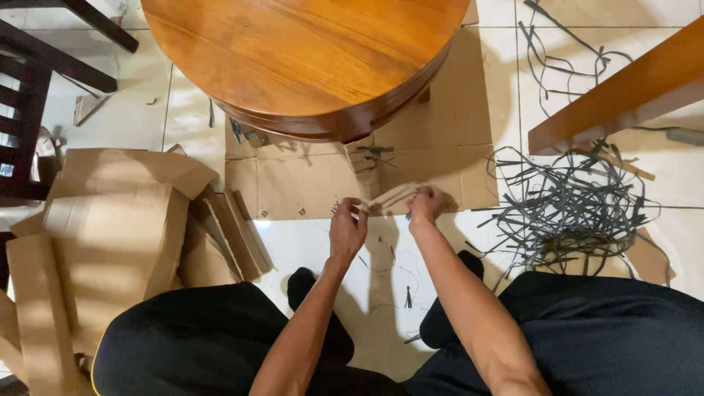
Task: The person wraps brown tape around the leg of a wooden stool while sitting on the floor, then stands up and picks up a large piece of cardboard.
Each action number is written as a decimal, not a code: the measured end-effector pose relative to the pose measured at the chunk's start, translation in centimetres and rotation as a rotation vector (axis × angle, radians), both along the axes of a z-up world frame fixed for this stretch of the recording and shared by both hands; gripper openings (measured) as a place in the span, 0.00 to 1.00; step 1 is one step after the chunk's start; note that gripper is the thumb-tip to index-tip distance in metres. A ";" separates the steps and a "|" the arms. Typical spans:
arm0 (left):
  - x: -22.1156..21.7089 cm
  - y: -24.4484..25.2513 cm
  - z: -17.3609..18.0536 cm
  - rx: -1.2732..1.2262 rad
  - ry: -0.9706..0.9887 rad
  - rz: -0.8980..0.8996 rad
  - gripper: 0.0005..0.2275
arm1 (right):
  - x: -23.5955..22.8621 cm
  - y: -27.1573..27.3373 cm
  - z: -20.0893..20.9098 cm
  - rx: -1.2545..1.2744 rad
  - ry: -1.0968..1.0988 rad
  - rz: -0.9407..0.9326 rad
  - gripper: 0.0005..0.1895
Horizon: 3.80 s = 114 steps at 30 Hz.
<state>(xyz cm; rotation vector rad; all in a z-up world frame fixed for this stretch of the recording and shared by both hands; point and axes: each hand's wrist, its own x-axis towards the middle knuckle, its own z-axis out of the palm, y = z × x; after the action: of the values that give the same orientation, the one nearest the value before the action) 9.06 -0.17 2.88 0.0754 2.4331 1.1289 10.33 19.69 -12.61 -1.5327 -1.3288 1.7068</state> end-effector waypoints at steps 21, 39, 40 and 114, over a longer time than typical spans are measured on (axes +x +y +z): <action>-11.1 0.8 3.5 -0.150 0.226 -0.474 0.21 | -7.0 -0.9 11.7 0.728 -0.121 1.103 0.19; -7.1 0.4 -5.7 0.013 0.161 -0.081 0.14 | -3.5 -2.7 11.7 0.580 -0.102 0.965 0.08; -6.3 0.9 -4.7 0.015 0.163 -0.079 0.14 | -3.1 -3.4 11.5 0.583 -0.101 0.966 0.08; -2.5 4.2 -4.4 0.739 -0.279 0.452 0.06 | 0.2 -6.3 14.2 0.595 0.114 0.645 0.03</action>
<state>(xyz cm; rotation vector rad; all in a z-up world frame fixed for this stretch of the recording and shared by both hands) 6.59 4.08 -1.48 -0.3926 1.7177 2.0330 10.52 13.41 1.54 -0.6965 -2.1678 1.4746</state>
